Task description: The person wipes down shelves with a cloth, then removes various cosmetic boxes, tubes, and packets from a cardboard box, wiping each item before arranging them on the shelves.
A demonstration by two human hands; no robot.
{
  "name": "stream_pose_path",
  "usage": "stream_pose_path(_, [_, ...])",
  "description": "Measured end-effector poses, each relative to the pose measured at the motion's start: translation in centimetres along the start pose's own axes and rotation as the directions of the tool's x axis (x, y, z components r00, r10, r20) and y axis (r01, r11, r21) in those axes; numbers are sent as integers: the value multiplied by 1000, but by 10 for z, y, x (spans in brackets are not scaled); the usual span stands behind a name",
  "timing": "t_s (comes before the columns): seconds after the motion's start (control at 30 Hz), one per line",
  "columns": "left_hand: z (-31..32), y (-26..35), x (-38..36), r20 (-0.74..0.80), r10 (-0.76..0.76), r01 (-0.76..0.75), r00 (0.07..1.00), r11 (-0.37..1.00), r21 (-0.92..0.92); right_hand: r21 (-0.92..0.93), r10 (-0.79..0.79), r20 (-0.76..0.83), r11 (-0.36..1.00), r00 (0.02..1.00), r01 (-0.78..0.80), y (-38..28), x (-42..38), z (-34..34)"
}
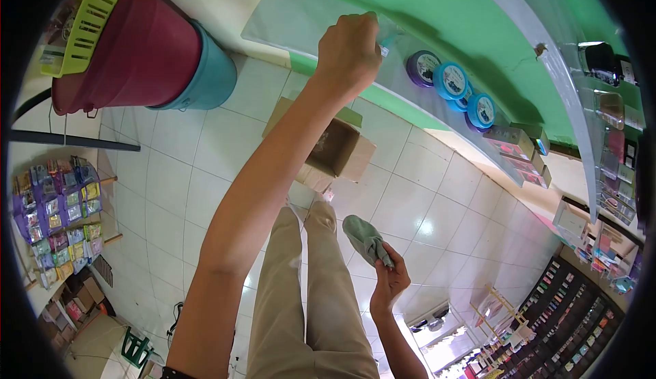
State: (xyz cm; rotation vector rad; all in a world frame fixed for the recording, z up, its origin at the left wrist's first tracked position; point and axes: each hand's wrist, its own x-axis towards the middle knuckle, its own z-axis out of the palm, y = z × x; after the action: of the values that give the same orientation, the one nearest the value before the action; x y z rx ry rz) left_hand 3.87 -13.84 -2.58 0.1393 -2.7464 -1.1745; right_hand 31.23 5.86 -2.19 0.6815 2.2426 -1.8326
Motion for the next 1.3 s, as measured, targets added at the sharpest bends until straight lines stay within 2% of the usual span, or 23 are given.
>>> stream_pose_path(0.17, [-2, 5, -4, 6, -40, 39, 999, 993, 111, 17, 4, 26, 1000, 1000, -4, 0, 1, -2])
stream_pose_path(0.27, [-3, 5, -12, -84, -16, 33, 996, 979, 199, 25, 29, 24, 999, 999, -29, 1, 2, -2])
stream_pose_path(0.33, [-7, 5, -22, -261, 76, -17, 962, 975, 221, 3, -2, 14, 1000, 1000, 2, 3, 2, -1])
stream_pose_path(0.37, [-9, 2, -32, -268, 52, 10, 962, 974, 224, -10, 5, 37, 1000, 999, -5, 1, 3, 1])
stream_pose_path(0.43, [-11, -10, -67, -454, 145, -126, 879, 989, 72, -50, 13, -71, 999, 997, -16, -7, 5, 7])
stream_pose_path(0.5, [3, -28, -116, -444, -14, -21, 896, 997, -72, -143, -11, 49, 990, 999, 18, -5, 15, -1])
stream_pose_path(0.53, [13, -37, -145, -379, -131, 100, 916, 990, -102, -204, -52, 134, 976, 990, 79, -4, 22, 0])
stream_pose_path(0.57, [24, -45, -176, -312, -250, 220, 916, 967, -130, -129, 45, 103, 991, 994, -31, -3, 31, 8])
stream_pose_path(0.6, [33, -50, -206, -234, -321, 291, 918, 944, -157, -150, 52, 134, 988, 990, -31, -1, 42, 13])
stream_pose_path(0.67, [58, -59, -265, -120, -427, 403, 896, 897, -182, -521, 202, 292, 853, 935, -22, 14, 74, 23])
stream_pose_path(0.73, [71, -55, -309, 13, -538, 528, 843, 823, -210, -732, 161, 418, 643, 894, 227, 43, 111, 44])
stream_pose_path(0.77, [74, -52, -325, 114, -598, 607, 793, 760, -234, -758, 124, 456, 573, 881, 312, 65, 129, 57])
stream_pose_path(0.8, [77, -51, -339, 117, -613, 622, 781, 747, -234, -775, 90, 495, 495, 864, 392, 83, 144, 72])
stream_pose_path(0.87, [86, -54, -360, 246, -669, 713, 701, 649, -266, -768, 67, 542, 444, 838, 461, 107, 170, 113])
stream_pose_path(0.93, [104, -62, -379, 258, -713, 756, 652, 589, -286, -791, 148, 590, 307, 794, 530, 161, 207, 139])
stream_pose_path(0.97, [114, -71, -385, 266, -744, 786, 613, 542, -297, -790, 151, 593, 301, 791, 534, 186, 226, 152])
stream_pose_path(1.03, [132, -90, -390, 279, -770, 810, 574, 482, -335, -818, 262, 570, 88, 779, 569, 230, 258, 182])
stream_pose_path(1.13, [145, -110, -383, 360, -799, 865, 481, 365, -345, -810, 258, 536, -111, 804, 576, 288, 299, 214])
stream_pose_path(1.17, [137, -109, -365, 372, -845, 878, 384, 209, -431, -784, 266, 546, -171, 794, 597, 311, 316, 220])
stream_pose_path(1.2, [132, -108, -352, 392, -877, 861, 277, 46, -506, -796, 244, 550, -137, 799, 590, 341, 336, 222])
stream_pose_path(1.23, [131, -109, -347, 411, -875, 872, 254, 23, -490, -805, 223, 553, -103, 803, 584, 368, 349, 220])
stream_pose_path(1.27, [129, -108, -342, 433, -860, 865, 270, 19, -502, -809, 252, 539, -109, 803, 577, 383, 349, 213])
stream_pose_path(1.3, [128, -111, -340, 447, -844, 855, 295, 24, -518, -811, 174, 576, -4, 799, 585, 390, 349, 213])
